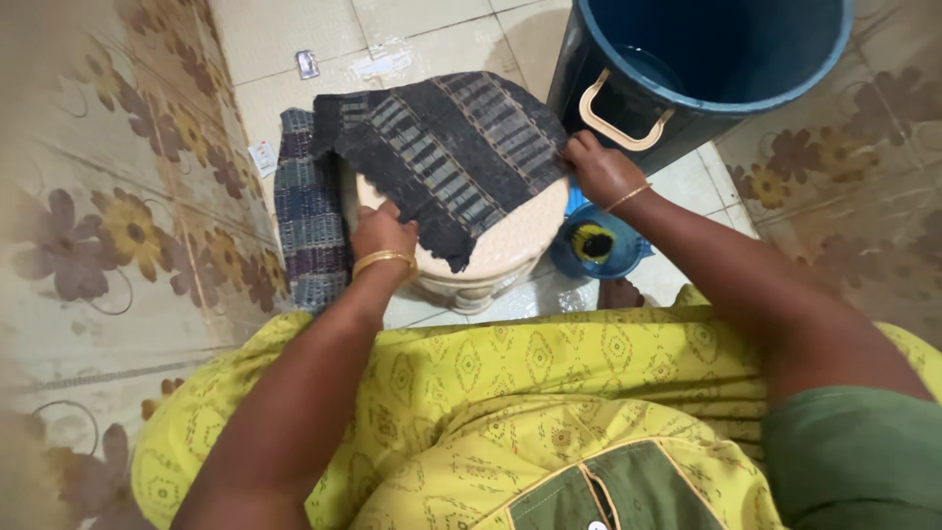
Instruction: The person scrubs a black and grey patterned mat using a brush, pours water from a blue mug to rinse it, and wrings the mat by hand.
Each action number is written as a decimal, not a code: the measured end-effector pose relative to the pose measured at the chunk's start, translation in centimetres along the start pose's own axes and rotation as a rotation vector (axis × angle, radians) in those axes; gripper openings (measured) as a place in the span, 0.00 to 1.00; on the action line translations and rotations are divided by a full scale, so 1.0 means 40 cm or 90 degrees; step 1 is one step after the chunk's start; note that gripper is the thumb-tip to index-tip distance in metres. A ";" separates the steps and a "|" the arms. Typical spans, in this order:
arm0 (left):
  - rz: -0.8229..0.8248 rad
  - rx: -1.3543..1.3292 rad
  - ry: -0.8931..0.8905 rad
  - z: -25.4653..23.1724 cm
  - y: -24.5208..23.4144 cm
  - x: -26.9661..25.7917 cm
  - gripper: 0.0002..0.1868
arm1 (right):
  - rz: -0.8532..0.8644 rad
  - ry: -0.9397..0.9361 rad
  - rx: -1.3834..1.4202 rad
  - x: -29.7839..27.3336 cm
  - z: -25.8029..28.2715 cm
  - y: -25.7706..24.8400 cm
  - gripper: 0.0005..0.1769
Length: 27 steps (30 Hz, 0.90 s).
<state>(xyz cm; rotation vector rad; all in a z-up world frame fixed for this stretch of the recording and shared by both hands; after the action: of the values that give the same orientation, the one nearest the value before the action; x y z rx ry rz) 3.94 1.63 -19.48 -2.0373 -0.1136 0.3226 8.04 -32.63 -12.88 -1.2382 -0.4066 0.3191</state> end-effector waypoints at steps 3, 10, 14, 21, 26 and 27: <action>-0.056 -0.019 0.026 0.012 0.015 0.048 0.19 | -0.070 0.086 0.121 -0.001 -0.059 0.017 0.11; -0.060 -0.023 0.042 0.006 0.024 0.077 0.17 | 0.376 0.329 -0.003 -0.195 -0.299 0.356 0.29; -0.040 -0.009 0.063 -0.061 -0.007 0.034 0.26 | 0.379 0.276 -0.059 -0.281 -0.268 0.429 0.34; 0.042 0.036 0.116 -0.117 -0.029 -0.004 0.27 | 0.434 0.145 -0.074 -0.239 -0.235 0.376 0.39; 0.046 0.154 0.182 -0.162 -0.053 -0.026 0.18 | 0.547 0.152 -0.081 -0.243 -0.216 0.386 0.31; 0.063 0.243 0.212 -0.181 -0.055 -0.036 0.16 | 0.565 0.134 -0.089 -0.239 -0.204 0.380 0.29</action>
<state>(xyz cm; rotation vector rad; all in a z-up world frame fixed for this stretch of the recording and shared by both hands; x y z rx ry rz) 4.68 -3.86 -14.11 -1.6913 0.2385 0.0546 3.14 -39.26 -30.79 -1.5241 0.3367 0.9123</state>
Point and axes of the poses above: each hand's wrist, its own x-axis towards the middle knuckle, its own y-axis out of the palm, z = x × y, the point moved 9 cm from there along x, towards the middle knuckle, and after that the axes turned 3 degrees about x, right-handed, at the moved point
